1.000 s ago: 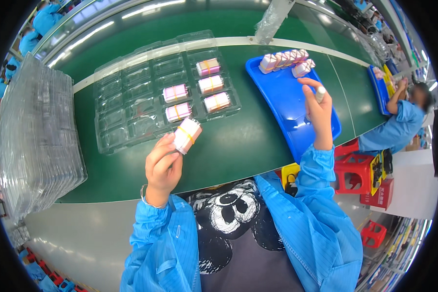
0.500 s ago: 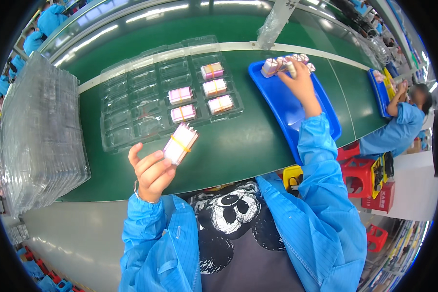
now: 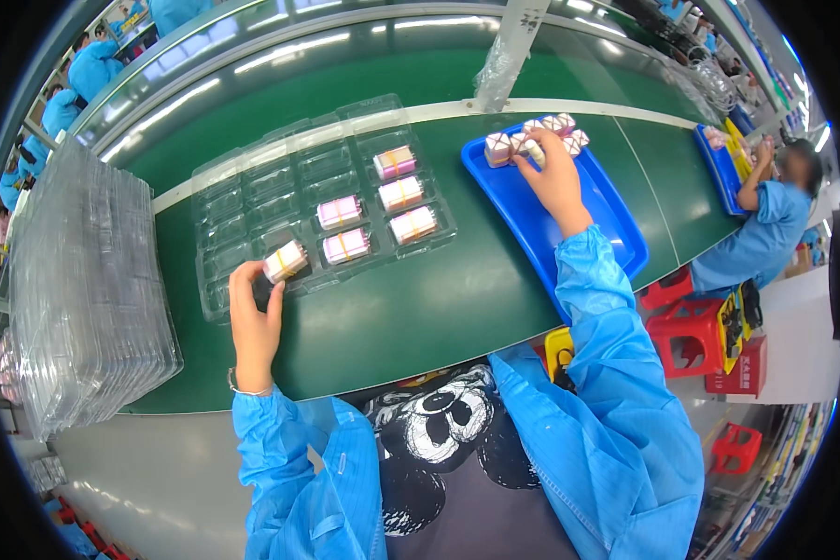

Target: The person is assembling small colorful components on a production line, using a glue-like applicator to join parts.

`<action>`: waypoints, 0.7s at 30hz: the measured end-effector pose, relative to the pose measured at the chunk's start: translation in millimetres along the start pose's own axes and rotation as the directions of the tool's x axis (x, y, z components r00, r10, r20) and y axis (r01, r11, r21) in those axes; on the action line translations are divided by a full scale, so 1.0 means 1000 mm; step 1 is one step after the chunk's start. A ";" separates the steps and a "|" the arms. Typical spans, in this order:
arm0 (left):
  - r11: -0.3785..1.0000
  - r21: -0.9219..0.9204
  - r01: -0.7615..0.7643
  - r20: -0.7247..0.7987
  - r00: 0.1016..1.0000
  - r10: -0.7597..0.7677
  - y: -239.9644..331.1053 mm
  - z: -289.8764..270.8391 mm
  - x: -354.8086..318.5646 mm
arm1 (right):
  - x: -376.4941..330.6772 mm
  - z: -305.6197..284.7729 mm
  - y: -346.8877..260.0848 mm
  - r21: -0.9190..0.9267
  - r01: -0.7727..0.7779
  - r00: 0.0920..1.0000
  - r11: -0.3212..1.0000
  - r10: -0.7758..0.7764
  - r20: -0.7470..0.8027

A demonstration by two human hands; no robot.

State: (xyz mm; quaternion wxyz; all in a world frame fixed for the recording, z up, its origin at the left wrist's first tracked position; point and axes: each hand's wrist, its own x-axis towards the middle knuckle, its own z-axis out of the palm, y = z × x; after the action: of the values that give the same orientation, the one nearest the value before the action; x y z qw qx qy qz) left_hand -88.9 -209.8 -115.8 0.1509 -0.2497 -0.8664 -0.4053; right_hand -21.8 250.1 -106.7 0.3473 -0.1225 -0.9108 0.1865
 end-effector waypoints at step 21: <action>0.930 0.284 -0.232 0.111 0.972 0.209 0.036 0.027 0.014 | -0.033 -0.079 -0.110 0.258 -0.130 0.914 0.957 0.015 0.404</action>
State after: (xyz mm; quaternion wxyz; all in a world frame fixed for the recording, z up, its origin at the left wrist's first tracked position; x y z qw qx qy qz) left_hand -82.2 -164.7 -103.5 0.1966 -0.3359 -0.8888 -0.2418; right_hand 45.7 159.1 -24.8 0.1613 -0.0658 -0.9216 0.3468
